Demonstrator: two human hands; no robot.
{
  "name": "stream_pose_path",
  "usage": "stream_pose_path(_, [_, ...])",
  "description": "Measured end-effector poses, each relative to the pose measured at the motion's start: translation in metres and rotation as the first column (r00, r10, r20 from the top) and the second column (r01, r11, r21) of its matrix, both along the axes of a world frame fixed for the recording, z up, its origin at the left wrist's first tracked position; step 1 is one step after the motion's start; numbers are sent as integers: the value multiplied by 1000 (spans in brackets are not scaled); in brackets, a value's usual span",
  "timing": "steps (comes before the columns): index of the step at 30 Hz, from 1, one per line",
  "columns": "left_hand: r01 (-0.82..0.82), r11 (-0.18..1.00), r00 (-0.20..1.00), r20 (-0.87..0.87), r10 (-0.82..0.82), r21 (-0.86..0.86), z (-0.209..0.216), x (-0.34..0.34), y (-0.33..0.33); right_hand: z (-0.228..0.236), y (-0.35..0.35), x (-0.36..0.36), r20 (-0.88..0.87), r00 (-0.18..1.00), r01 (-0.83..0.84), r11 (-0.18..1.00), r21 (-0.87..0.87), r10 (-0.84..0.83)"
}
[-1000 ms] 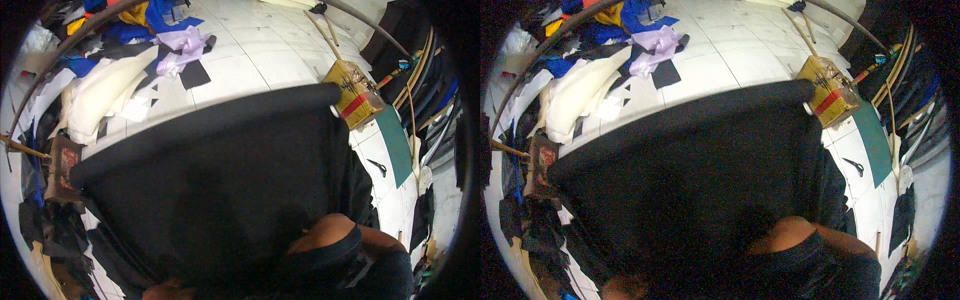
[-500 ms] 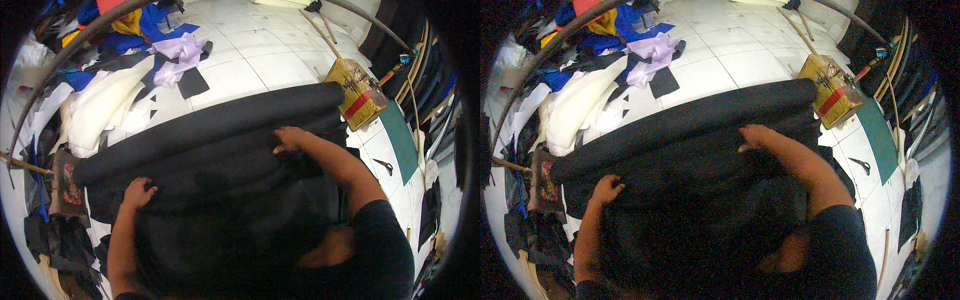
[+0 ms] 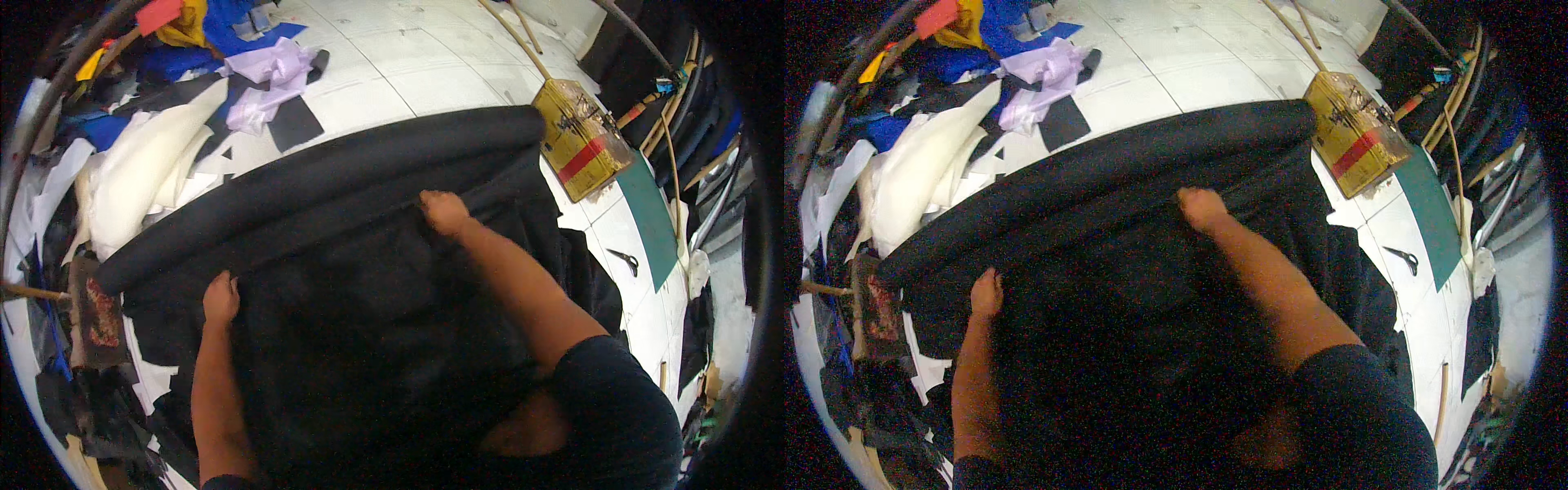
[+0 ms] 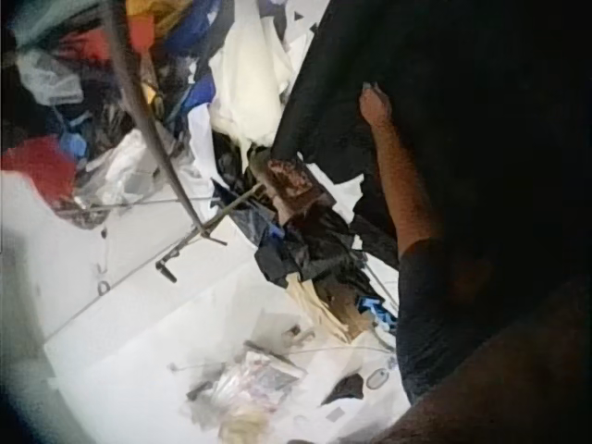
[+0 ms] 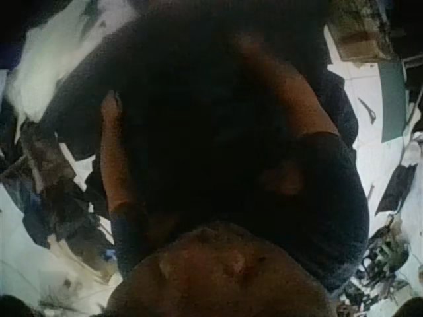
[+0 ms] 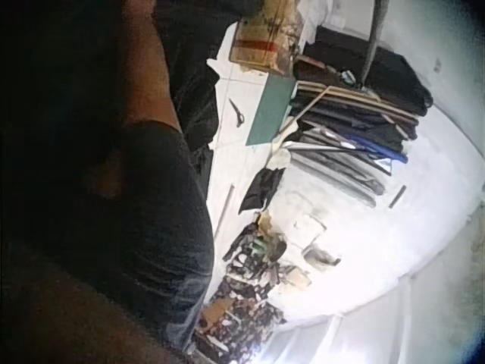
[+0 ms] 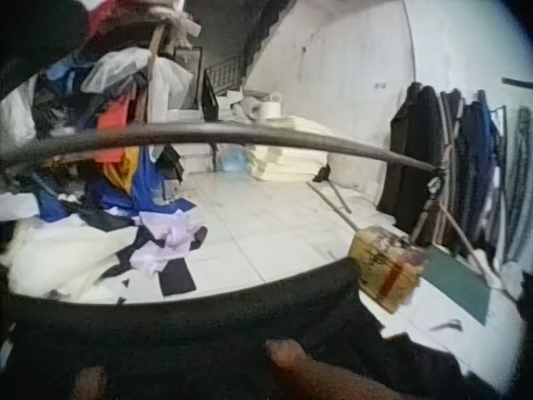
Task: The person picks up a large piece of black fabric from the floor, spreads it out, and rolls it into a tight cylinder by hand.
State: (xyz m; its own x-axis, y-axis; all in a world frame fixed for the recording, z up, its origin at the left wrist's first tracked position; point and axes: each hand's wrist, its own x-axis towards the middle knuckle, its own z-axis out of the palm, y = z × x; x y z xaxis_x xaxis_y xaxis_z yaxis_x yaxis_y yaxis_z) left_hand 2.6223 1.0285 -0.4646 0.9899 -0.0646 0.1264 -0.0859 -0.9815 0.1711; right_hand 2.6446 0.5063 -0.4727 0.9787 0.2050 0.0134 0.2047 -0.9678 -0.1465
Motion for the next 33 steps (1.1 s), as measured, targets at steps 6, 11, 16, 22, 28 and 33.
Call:
stream_pose_path(6, [146,989,939,-311,-148,-30,105,-75,-3,86,-24,-62,-30,990,-134,991,-4,134])
stream_pose_path(11, [360,860,458,-735,-500,-362,100,-291,24,114,-54,-277,-607,776,-113,985,129,168])
stream_pose_path(16, [-35,910,567,-758,-323,-414,263,-366,-63,196,-8,-353,-520,613,-449,804,390,595])
stream_pose_path(22, [-66,887,465,-800,-379,-458,187,-221,14,177,-52,-220,-900,363,-69,970,232,242])
stream_pose_path(28, [244,956,937,-213,-275,-161,81,-63,22,87,-51,-45,-261,944,-199,979,36,201])
stream_pose_path(33, [329,942,944,-19,-328,73,-12,-49,10,22,-32,-38,-221,972,-141,953,-269,82])
